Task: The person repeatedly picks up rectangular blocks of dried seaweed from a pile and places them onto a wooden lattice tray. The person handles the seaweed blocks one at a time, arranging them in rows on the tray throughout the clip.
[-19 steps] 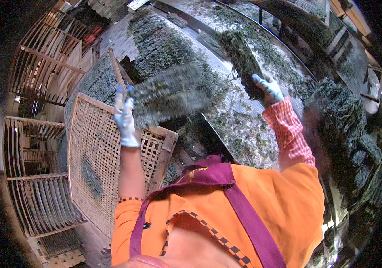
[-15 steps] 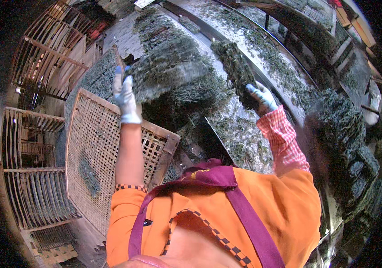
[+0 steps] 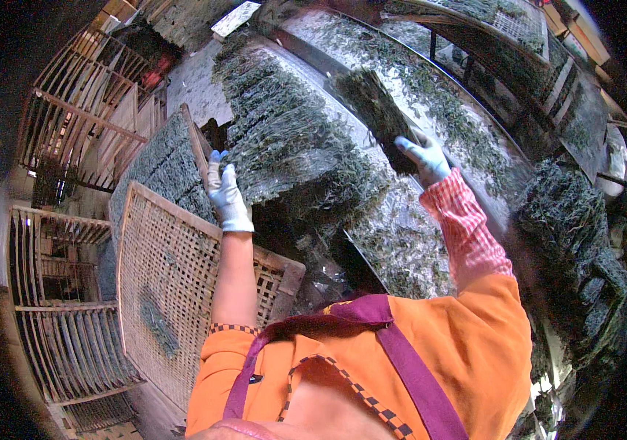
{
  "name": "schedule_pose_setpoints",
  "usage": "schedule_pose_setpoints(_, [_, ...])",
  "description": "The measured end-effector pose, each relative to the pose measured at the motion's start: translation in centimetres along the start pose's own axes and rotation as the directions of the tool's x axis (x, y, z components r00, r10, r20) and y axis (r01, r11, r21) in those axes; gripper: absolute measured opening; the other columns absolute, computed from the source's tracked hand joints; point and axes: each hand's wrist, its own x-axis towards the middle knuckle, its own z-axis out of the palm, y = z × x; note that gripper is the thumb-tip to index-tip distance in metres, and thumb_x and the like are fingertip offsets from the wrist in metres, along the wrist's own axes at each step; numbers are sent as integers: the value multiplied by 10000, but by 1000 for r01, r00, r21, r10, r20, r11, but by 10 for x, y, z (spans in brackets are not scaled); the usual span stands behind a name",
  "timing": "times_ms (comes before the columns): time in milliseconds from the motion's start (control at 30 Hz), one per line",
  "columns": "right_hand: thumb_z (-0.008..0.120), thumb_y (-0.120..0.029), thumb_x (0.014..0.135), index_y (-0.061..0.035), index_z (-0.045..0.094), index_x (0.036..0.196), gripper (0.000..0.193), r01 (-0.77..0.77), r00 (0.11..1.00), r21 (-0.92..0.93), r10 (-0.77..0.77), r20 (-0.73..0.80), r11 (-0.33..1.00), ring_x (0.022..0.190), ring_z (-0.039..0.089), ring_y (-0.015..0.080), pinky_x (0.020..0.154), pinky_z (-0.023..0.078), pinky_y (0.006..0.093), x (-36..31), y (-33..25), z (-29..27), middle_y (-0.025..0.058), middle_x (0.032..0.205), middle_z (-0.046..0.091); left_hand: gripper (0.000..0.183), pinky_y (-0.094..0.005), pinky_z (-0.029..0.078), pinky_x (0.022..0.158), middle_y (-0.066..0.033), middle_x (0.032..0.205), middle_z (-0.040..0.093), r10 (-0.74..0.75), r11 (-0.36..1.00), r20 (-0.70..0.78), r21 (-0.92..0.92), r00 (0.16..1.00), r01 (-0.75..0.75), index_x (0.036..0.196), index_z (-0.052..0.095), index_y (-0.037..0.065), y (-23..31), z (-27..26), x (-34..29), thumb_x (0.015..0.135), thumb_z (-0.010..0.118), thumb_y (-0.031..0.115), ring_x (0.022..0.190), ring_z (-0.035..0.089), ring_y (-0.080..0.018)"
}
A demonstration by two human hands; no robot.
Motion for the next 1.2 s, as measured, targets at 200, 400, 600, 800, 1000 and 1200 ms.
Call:
schedule_pose_setpoints(200, [679,-126,777,-69,571,1172,413,310,885,-837,-458,81,451,879,612,213,768,497,339,137,-19,25,113,1001,653,432,-272,387,940,-31,1234,570,19,994,-57,105,998,-13,1294,522,17,5,0,3,864,567,24,1049,519,-109])
schedule_pose_setpoints(400, [814,-215,704,-99,533,1249,624,715,699,-576,-433,569,395,1114,567,268,923,480,379,101,11,79,105,1181,598,400,-269,417,911,-31,1209,550,-36,996,-178,70,983,49,1299,510,37,13,8,3,903,555,73,1013,515,-124])
schedule_pose_setpoints(600, [769,-183,635,-80,498,1271,699,762,621,-629,-447,644,152,1153,532,332,991,424,416,36,54,120,142,1225,566,393,-332,390,969,-42,1291,501,-132,991,-152,-5,979,133,1301,527,97,21,32,-14,910,550,127,1117,478,-173])
schedule_pose_setpoints(800, [663,-17,725,-72,578,1182,468,644,762,-516,-409,502,565,1024,616,270,921,475,357,38,43,86,122,1117,637,476,-299,446,896,-44,1292,481,-253,968,59,10,966,253,1360,437,84,15,22,-8,897,549,75,1103,492,-163])
schedule_pose_setpoints(1000, [633,-108,840,25,537,1212,407,103,946,11,-101,308,995,974,617,203,875,497,343,17,16,47,91,1093,636,543,-357,357,1052,-163,1326,475,119,677,361,652,925,-342,1324,474,79,21,-36,-32,808,642,89,1238,453,-302])
schedule_pose_setpoints(1200, [679,-214,843,-23,564,1188,410,103,891,24,-103,442,994,887,633,214,763,523,361,31,54,96,86,1027,643,419,-379,415,1004,-136,1282,529,118,433,212,868,970,-242,1232,557,101,48,-176,-78,830,631,198,1173,515,-309])
